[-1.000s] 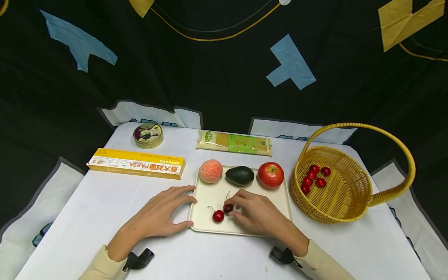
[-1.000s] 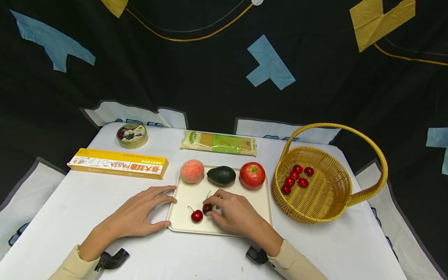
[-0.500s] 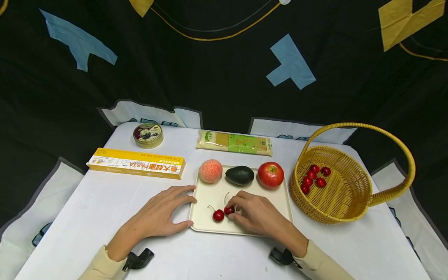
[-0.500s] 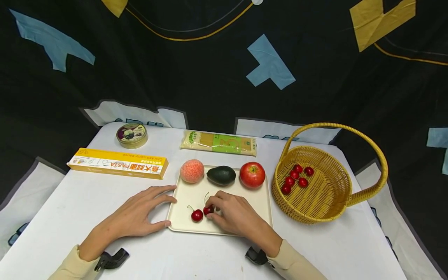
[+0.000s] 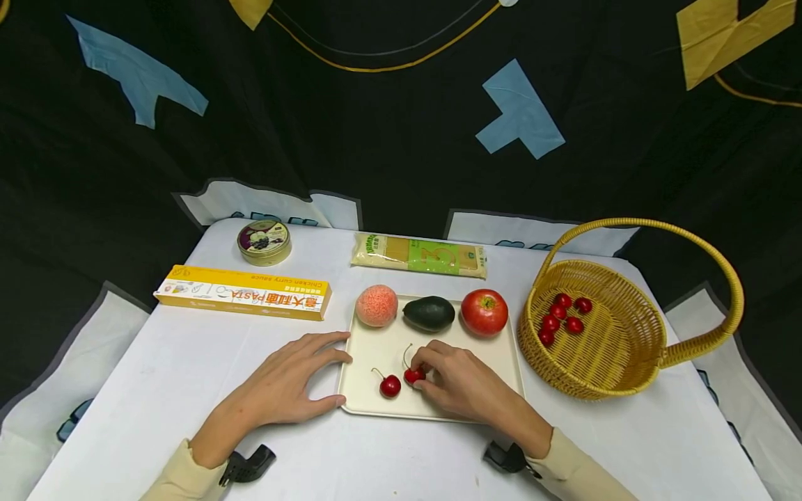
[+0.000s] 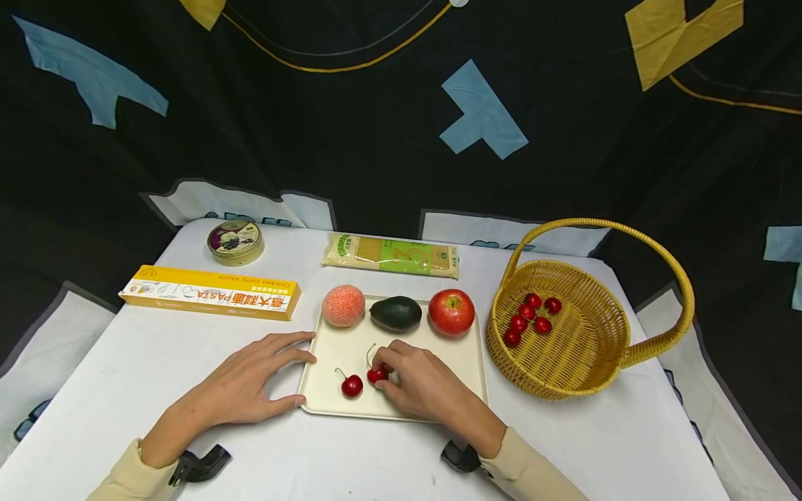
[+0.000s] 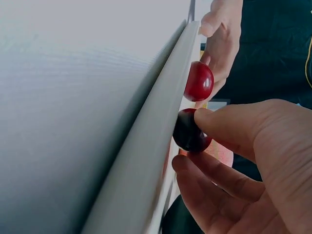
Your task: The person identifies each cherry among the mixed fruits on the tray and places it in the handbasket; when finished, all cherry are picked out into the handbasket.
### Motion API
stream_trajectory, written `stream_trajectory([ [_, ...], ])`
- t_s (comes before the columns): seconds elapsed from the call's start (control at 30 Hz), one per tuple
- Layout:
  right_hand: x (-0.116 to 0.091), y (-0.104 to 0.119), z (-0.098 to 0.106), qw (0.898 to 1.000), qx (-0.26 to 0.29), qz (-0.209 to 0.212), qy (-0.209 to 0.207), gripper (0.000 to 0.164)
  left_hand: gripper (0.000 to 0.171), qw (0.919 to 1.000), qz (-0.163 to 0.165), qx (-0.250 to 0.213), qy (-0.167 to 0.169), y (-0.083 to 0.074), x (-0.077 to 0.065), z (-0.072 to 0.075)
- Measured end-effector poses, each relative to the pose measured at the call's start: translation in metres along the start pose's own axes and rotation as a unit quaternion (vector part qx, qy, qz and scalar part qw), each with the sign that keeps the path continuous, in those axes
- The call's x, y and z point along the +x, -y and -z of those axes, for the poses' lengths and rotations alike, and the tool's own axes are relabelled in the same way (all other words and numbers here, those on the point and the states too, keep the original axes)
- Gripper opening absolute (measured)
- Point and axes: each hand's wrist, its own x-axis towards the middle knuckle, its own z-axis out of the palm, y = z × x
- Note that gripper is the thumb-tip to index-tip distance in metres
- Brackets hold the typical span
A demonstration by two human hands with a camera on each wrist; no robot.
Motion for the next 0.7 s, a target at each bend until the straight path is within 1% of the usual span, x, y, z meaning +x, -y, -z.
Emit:
stream_trajectory([
  [0.2,-0.003,-0.003,0.005,1.000,0.011,-0.010,0.006,0.022,0.054,1.0000,0.006,0.002,0.006,-0.001,-0.001,0.001],
  [0.4,-0.006,-0.008,0.011,0.999,0.028,-0.017,0.006,0.018,0.053,1.0000,0.006,0.007,0.004,0.000,-0.001,0.000],
  [0.57,-0.008,-0.011,0.011,0.999,0.025,-0.015,0.014,0.016,0.053,1.0000,0.003,0.008,-0.001,0.001,0.000,-0.001],
  [0.7,-0.010,-0.013,0.013,1.000,0.011,-0.017,0.012,0.017,0.053,1.0000,0.000,0.009,-0.001,0.001,0.000,-0.002],
])
